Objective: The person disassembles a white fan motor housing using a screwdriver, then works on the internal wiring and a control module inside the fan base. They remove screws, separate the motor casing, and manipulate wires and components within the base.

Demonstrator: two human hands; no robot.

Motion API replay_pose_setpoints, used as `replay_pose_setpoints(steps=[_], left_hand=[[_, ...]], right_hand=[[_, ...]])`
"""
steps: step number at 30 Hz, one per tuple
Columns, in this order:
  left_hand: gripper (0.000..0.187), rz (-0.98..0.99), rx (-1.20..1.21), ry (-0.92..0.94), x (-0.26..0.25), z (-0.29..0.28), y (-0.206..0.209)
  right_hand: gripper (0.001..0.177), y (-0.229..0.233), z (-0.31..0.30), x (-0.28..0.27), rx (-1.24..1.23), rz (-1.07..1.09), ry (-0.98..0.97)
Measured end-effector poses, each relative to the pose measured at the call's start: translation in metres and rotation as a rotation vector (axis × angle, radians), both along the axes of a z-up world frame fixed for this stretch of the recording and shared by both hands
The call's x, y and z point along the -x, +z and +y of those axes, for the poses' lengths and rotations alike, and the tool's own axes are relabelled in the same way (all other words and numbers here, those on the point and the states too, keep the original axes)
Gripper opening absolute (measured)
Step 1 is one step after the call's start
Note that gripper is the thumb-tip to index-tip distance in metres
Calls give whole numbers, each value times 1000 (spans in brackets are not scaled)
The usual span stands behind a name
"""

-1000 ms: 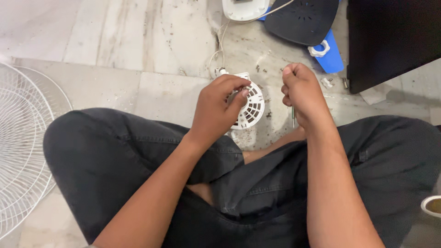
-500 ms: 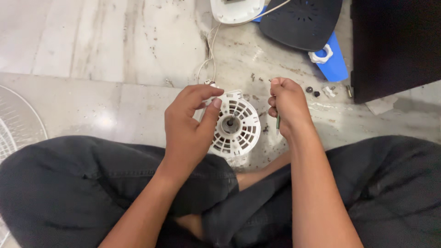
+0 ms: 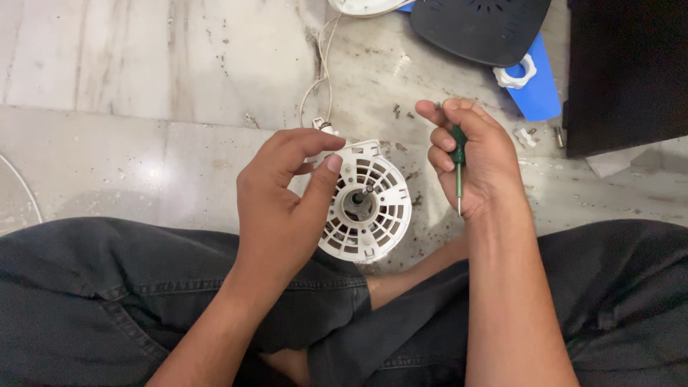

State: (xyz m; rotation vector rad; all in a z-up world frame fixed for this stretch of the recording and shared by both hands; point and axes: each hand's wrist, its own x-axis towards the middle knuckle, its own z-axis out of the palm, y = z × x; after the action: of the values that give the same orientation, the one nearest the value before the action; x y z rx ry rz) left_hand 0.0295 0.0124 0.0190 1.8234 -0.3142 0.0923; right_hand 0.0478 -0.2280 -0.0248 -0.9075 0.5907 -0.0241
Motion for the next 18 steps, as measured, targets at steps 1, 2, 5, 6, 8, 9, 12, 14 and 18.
replay_pose_setpoints(steps=[1, 2, 5, 6, 8, 9, 12, 14, 18], left_hand=[[16, 1, -4, 1, 0, 0, 0], [16, 1, -8, 3, 0, 0, 0], [16, -4, -15, -2, 1, 1, 0], [16, -6, -16, -5, 1, 1, 0], [16, 5, -11, -3, 1, 1, 0], [16, 10, -9, -4, 1, 1, 0], [16, 0, -30, -7, 1, 2, 0], [16, -8, -34, -8, 1, 2, 0], [16, -4, -27, -9, 1, 3, 0]], right_hand=[[4, -1, 0, 0, 37, 7, -1], [6, -2, 1, -1, 74, 13, -3], [9, -7, 3, 0, 164, 50, -33], [11, -9, 4, 0, 190, 65, -48], [13, -11, 3, 1, 234, 83, -48], [15, -12, 3, 1, 255, 90, -50], [24, -13, 3, 3, 296, 88, -65], [22, -11, 5, 4, 314, 84, -49], [13, 7, 18, 9, 449, 105, 80]])
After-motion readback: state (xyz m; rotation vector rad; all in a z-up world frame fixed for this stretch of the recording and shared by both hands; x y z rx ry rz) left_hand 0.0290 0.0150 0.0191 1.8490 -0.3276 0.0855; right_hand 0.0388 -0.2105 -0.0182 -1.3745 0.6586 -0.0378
